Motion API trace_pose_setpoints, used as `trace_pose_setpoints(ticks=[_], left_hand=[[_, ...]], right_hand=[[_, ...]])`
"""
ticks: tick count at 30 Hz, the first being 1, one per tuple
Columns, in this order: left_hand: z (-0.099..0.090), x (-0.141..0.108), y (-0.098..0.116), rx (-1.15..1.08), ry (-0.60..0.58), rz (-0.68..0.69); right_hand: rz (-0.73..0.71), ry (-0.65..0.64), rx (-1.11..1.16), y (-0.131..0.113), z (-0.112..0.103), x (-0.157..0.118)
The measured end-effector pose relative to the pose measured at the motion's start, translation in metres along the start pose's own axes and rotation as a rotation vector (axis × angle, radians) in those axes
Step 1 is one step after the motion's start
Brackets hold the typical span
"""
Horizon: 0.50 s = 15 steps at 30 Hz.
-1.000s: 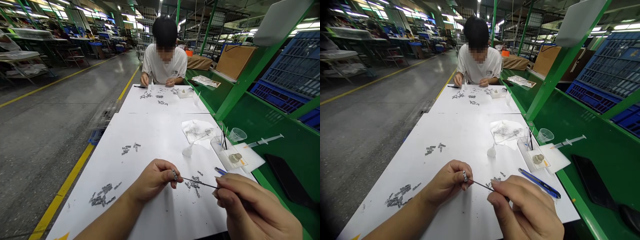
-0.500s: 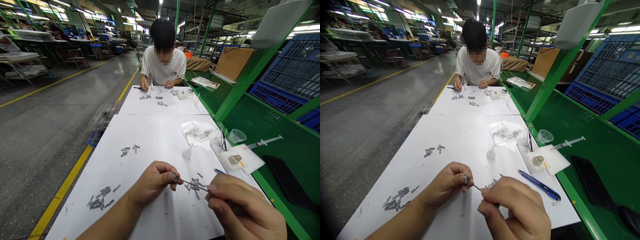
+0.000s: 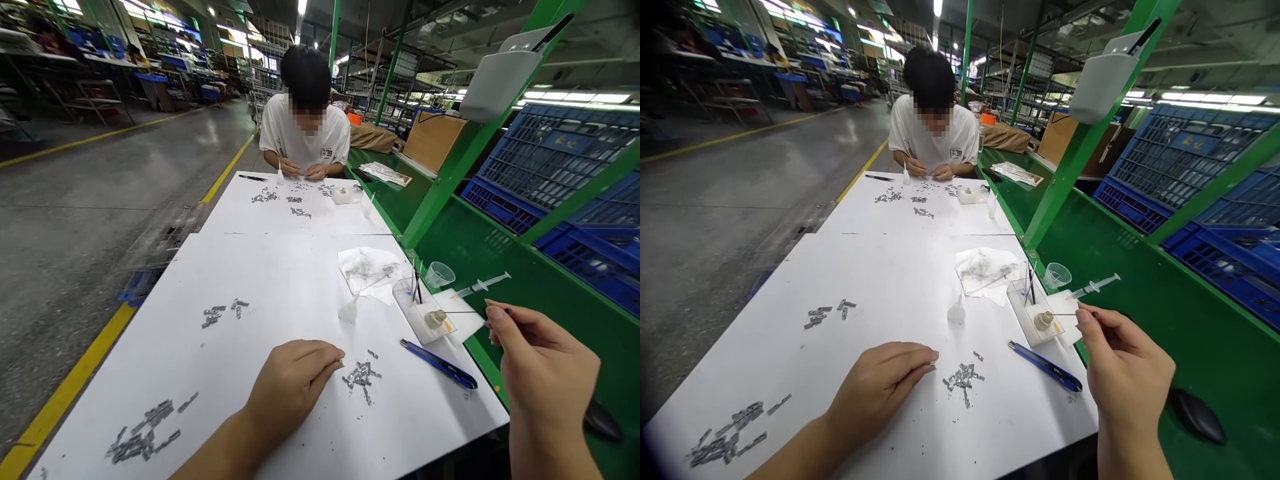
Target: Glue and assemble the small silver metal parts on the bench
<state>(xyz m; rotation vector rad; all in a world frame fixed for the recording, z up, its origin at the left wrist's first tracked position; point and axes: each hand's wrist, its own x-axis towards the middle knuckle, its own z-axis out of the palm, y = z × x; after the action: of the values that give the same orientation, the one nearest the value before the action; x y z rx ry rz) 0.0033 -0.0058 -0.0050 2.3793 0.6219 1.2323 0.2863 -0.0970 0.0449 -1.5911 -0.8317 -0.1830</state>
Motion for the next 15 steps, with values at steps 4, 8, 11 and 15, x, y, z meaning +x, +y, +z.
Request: trace_pose_setpoints(ticks=[4, 8, 11, 15], left_hand=[[-0.003, 0.0, 0.002, 0.053, 0.059, 0.035], [-0.007, -0.001, 0.006, 0.06, 0.043, 0.026], [-0.008, -0.002, 0.008, 0.061, 0.034, 0.024], [-0.009, -0.001, 0.011, 0.05, 0.059, 0.043]], right_hand=[[0.082, 0.004, -0.052, 0.016, 0.004, 0.008], [0.151, -0.138, -0.21, 0.027, 0.01, 0.009], [0.2, -0.388, -0.349, 0.032, 0.012, 0.011], [0.177, -0.178, -0.313, 0.021, 0.012, 0.009]])
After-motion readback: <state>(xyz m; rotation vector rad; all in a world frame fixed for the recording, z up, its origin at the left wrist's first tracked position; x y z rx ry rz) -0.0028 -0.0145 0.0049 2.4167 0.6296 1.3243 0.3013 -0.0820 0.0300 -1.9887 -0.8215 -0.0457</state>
